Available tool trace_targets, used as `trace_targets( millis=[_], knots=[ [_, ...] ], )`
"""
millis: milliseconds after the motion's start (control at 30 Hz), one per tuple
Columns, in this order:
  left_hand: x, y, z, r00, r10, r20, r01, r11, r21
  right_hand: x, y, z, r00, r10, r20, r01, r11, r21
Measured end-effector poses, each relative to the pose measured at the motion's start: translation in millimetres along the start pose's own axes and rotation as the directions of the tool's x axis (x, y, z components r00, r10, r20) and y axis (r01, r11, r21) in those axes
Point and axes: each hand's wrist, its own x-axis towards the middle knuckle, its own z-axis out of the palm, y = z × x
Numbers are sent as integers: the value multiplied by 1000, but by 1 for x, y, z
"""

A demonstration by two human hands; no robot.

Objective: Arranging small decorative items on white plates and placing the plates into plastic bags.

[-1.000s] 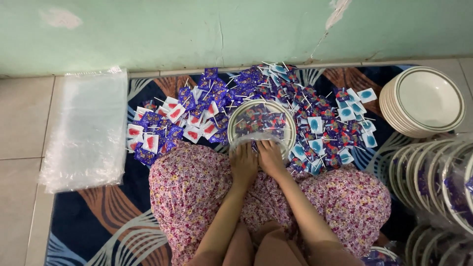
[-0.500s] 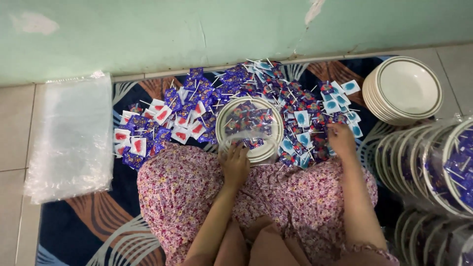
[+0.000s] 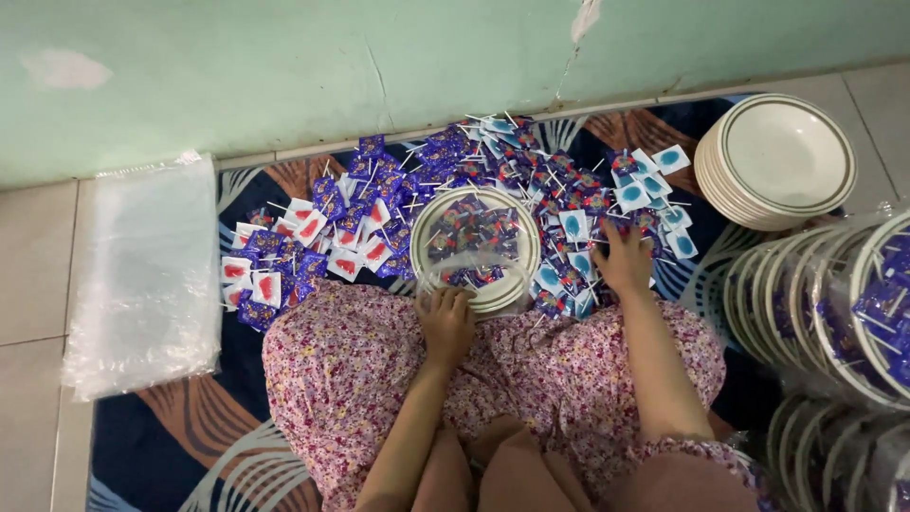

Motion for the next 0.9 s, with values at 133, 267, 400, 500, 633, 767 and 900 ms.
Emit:
trace_targets(
  millis=[133, 267, 400, 500, 633, 767, 900],
  knots=[
    [7, 5, -9, 1000, 14, 16, -14, 1000, 24, 9, 17, 31, 986, -89, -143, 73, 991, -114],
    [6, 5, -10, 999, 10, 30, -10, 1000, 27, 10, 12, 33, 997, -65, -43, 61, 994, -86],
    [6, 6, -13, 1000, 28, 3, -28, 1000, 2, 9, 15, 46, 993, -49, -111, 47, 999, -20],
    [4, 5, -13, 1000, 26, 10, -26, 1000, -18, 4, 16, 39, 979, -71, -193, 62, 997, -54],
    [0, 3, -10, 999, 41, 2, -41, 999, -17, -11, -1, 1, 932, -43, -360, 77, 994, 80],
    [-4, 0, -6, 999, 18, 39, -16, 998, -59, -9, 6, 3, 899, -4, -438, 39, 997, 70],
    [-7, 0, -4, 999, 8, 38, -7, 999, -36, -8, 21, 7, 830, 173, -530, 4, 949, 315]
  ],
)
